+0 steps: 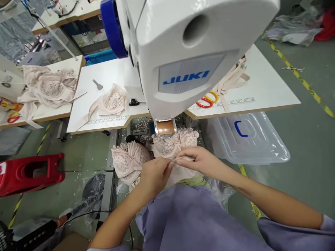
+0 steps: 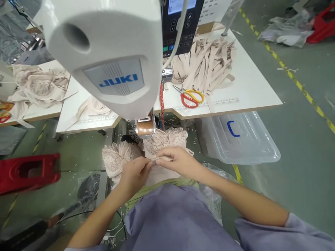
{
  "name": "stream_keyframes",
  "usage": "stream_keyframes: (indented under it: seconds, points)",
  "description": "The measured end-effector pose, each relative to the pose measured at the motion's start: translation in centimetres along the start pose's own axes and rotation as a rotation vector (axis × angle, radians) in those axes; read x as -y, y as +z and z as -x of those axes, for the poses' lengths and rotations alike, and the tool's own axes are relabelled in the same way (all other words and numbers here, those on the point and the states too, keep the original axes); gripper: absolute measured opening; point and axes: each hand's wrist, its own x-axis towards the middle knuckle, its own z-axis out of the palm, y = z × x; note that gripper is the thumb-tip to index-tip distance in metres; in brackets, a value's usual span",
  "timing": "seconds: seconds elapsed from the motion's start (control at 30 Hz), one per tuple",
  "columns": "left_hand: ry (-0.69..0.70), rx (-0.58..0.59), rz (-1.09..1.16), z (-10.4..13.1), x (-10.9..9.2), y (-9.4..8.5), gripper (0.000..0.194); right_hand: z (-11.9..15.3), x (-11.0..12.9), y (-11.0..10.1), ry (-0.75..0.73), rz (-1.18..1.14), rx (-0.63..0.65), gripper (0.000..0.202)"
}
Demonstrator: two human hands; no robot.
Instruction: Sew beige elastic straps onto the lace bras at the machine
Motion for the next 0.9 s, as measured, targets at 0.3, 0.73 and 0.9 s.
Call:
stream_keyframes:
  seconds: [0.3,0.73,0.9]
  points:
    - [0.034,0.159,0.141,-1.2,0.1,-3.9,0.015,-0.7,0.3,-0.3,-0.414,0.109,0.15,0.015]
    - [0.119,0.087,0.114,-1.8,0.1,-4.5,0.013,-0.3,1.1,0.0,-0.842,0.626,0.117,0.021]
    - [0.072,0.345,0.036,-2.7,0.0,-4.5,0.011,-0.3,0.5,0.7,-0.834,0.85,0.18,0.025]
